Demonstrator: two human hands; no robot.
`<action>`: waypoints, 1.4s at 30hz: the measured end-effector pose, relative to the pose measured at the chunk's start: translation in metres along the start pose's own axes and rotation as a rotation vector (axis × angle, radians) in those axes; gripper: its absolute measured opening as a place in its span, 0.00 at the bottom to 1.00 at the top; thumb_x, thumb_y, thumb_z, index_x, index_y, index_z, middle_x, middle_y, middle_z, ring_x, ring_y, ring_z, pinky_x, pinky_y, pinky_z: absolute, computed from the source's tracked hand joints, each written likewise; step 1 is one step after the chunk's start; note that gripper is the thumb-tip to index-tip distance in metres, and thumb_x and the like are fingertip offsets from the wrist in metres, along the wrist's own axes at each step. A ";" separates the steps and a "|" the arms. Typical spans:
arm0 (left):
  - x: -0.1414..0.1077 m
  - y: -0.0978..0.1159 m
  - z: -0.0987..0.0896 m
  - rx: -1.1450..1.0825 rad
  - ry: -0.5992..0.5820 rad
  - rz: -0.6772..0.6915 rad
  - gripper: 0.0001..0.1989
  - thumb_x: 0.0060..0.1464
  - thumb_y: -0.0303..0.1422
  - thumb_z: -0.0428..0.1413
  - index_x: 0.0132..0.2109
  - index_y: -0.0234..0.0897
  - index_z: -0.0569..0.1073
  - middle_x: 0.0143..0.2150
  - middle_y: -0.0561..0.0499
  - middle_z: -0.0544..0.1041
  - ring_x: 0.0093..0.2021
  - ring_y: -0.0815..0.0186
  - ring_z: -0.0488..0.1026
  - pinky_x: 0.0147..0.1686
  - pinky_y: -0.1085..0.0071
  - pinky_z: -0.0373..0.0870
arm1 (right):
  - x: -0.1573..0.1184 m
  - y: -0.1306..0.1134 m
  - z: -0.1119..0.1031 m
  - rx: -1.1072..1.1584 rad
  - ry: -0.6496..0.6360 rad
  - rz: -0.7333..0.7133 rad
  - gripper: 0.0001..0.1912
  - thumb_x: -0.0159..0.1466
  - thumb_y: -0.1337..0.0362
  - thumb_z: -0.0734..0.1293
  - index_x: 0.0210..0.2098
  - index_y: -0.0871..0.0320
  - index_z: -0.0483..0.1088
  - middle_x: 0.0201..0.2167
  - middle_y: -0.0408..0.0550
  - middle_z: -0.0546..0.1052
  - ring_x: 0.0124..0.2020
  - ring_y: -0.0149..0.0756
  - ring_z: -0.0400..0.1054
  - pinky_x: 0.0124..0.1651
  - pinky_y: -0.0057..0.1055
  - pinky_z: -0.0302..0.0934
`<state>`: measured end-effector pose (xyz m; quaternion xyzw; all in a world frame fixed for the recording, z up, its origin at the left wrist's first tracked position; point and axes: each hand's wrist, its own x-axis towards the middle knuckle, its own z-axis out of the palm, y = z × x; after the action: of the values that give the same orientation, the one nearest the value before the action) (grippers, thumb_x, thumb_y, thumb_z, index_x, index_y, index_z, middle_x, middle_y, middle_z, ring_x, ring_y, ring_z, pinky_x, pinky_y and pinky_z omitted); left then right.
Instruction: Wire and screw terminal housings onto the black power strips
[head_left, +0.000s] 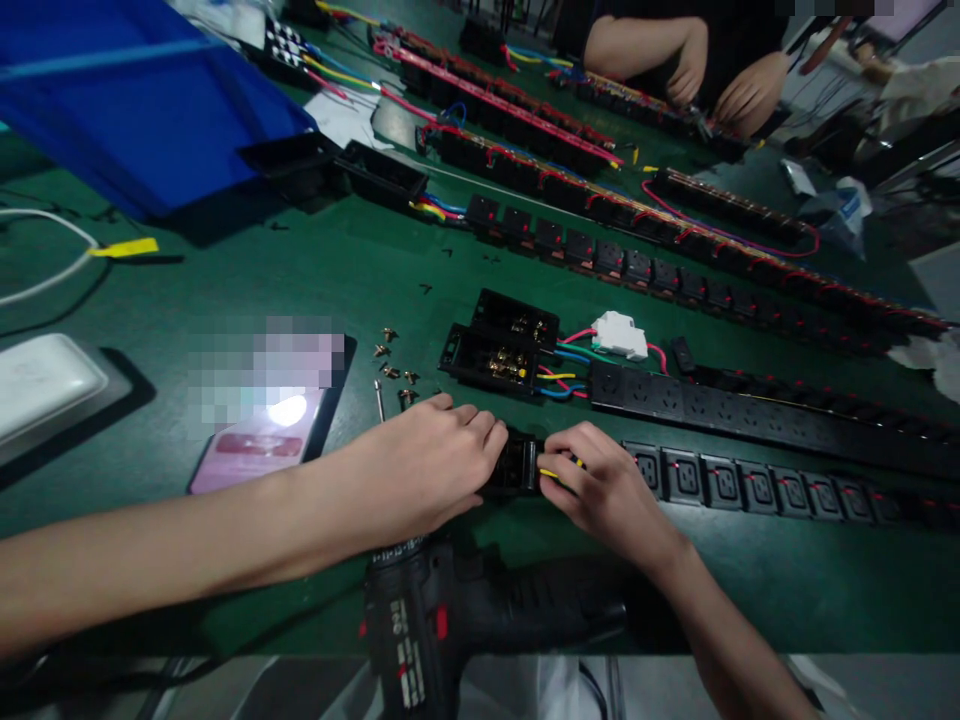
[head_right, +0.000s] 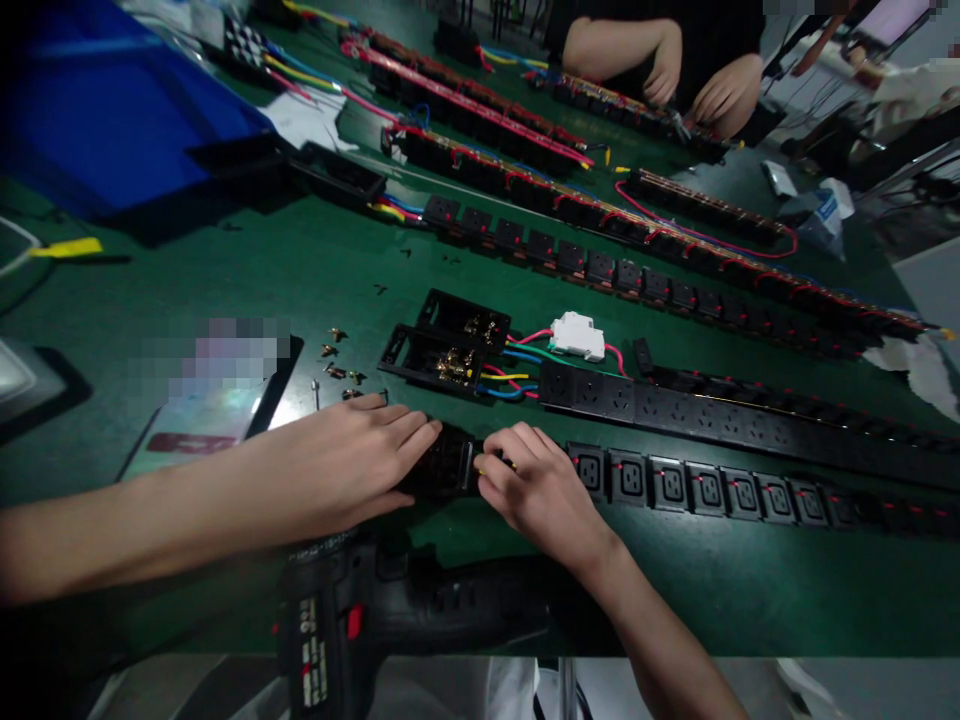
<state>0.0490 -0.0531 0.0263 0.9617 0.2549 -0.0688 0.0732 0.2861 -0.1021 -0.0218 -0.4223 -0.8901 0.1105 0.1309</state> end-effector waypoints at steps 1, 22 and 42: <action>0.000 0.000 0.000 0.002 0.003 0.007 0.16 0.54 0.40 0.61 0.44 0.35 0.68 0.39 0.46 0.74 0.39 0.56 0.74 0.37 0.63 0.66 | 0.000 0.000 0.000 -0.014 -0.008 0.013 0.04 0.65 0.69 0.67 0.40 0.57 0.70 0.40 0.50 0.72 0.41 0.40 0.64 0.43 0.37 0.62; -0.005 -0.021 -0.017 -0.034 0.060 -0.021 0.24 0.62 0.50 0.50 0.51 0.34 0.69 0.50 0.43 0.73 0.49 0.55 0.74 0.46 0.64 0.69 | 0.000 0.002 -0.020 0.511 0.206 0.134 0.06 0.64 0.73 0.65 0.38 0.56 0.68 0.38 0.47 0.73 0.41 0.36 0.68 0.46 0.35 0.63; 0.005 -0.170 0.011 -0.253 -0.217 -0.227 0.18 0.44 0.32 0.60 0.46 0.40 0.76 0.37 0.52 0.79 0.35 0.66 0.74 0.32 0.76 0.63 | 0.000 0.017 -0.017 0.734 0.334 0.334 0.01 0.65 0.66 0.67 0.36 0.56 0.72 0.36 0.45 0.74 0.39 0.35 0.69 0.45 0.32 0.63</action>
<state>-0.0331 0.0935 -0.0033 0.8969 0.3589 -0.1473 0.2123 0.3038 -0.0902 -0.0108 -0.4982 -0.6780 0.3694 0.3947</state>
